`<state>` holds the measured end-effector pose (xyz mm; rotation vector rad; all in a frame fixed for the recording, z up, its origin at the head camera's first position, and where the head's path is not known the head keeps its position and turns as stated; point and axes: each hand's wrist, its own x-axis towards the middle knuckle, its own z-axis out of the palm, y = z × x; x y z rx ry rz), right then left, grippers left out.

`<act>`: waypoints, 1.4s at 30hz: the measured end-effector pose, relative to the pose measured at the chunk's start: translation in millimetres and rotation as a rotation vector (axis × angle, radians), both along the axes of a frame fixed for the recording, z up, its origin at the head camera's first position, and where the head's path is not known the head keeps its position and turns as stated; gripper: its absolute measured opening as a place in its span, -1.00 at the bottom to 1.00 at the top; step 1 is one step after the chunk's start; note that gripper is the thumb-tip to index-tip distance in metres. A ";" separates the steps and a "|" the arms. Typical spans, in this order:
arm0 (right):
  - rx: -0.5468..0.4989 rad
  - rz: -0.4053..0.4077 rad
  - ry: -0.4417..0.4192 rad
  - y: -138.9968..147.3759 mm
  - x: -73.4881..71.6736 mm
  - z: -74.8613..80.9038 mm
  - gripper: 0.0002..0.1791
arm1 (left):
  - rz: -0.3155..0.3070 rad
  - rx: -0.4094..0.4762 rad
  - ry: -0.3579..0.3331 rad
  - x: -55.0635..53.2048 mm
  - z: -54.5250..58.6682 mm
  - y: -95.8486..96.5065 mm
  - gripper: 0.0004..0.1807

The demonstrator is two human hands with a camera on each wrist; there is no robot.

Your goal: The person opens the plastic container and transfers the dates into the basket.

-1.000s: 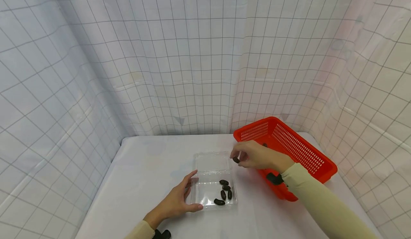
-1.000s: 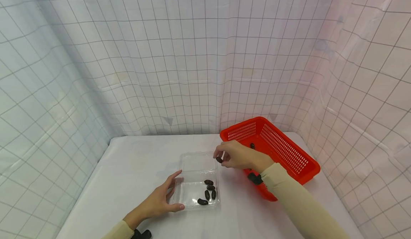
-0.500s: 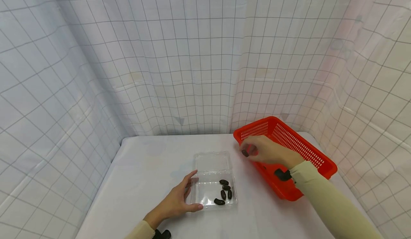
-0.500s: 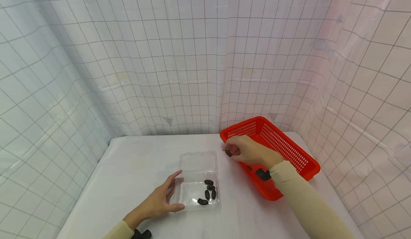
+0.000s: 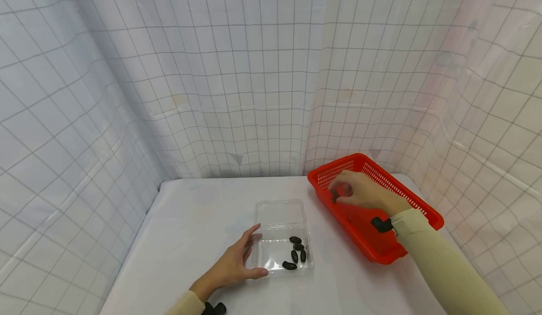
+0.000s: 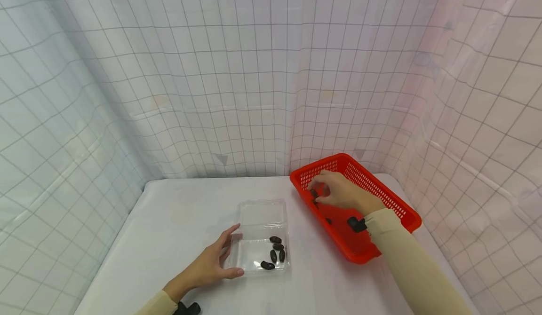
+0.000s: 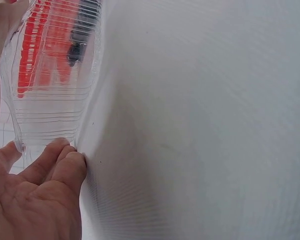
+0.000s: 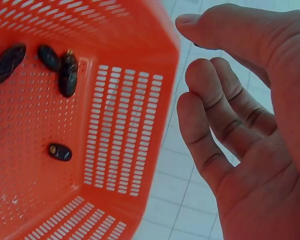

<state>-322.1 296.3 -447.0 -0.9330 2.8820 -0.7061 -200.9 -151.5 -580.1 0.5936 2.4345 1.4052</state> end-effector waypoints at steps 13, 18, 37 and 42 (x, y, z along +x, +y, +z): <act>0.045 -0.056 -0.012 19.8 -10.2 -12.3 -0.64 | -0.008 0.015 -0.005 -0.7 -1.7 -2.3 0.40; 0.058 -0.081 -0.041 25.1 -11.9 -15.3 -0.64 | -0.007 0.010 -0.001 -1.0 -1.9 -1.4 0.40; 0.063 -0.092 -0.051 30.1 -10.2 -19.3 -0.59 | 0.005 -0.001 0.002 -2.8 0.5 0.5 0.39; 0.044 -0.057 0.002 20.6 0.9 -10.2 -0.60 | 0.001 -0.008 0.011 -2.9 0.2 0.9 0.40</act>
